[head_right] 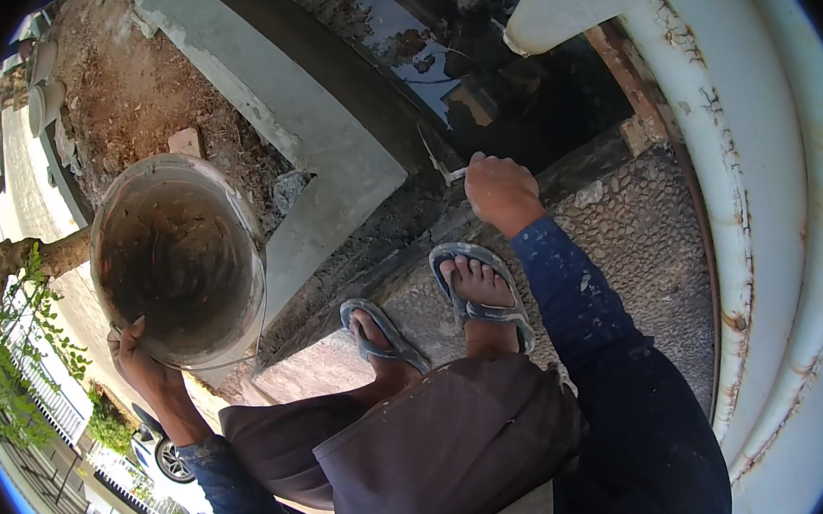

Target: Applying mortar to a concrete curb using a trowel.

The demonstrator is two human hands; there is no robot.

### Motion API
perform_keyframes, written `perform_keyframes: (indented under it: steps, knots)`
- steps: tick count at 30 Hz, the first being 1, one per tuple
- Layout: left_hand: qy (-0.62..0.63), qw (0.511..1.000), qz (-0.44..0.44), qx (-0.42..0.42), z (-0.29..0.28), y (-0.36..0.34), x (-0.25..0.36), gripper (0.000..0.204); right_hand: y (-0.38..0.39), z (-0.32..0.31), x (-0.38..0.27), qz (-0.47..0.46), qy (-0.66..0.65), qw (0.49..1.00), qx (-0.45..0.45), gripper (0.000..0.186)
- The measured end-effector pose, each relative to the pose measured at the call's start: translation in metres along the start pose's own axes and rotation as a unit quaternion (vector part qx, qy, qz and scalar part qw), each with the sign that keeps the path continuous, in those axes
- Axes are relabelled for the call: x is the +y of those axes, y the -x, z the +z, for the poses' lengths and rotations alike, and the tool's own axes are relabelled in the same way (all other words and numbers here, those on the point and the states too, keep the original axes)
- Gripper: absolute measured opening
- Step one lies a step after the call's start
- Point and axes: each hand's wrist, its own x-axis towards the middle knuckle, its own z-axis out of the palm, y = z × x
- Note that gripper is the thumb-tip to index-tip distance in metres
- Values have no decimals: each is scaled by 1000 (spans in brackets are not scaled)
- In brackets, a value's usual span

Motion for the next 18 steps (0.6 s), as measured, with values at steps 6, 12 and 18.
perform_keyframes:
  steps: [6, 12, 18]
  knots:
    - [-17, 1000, 12, -11, -4, -3, 0, 18, -12, -23, -30, -61, -35, 997, 25, 17]
    - [-3, 1000, -16, 19, 6, 3, 4, 20, -22, -14, 6, -11, -38, 999, 6, 21]
    - [-13, 1000, -5, 10, 1, 1, 3, 24, -29, 15, -20, -34, -12, 999, -20, 27]
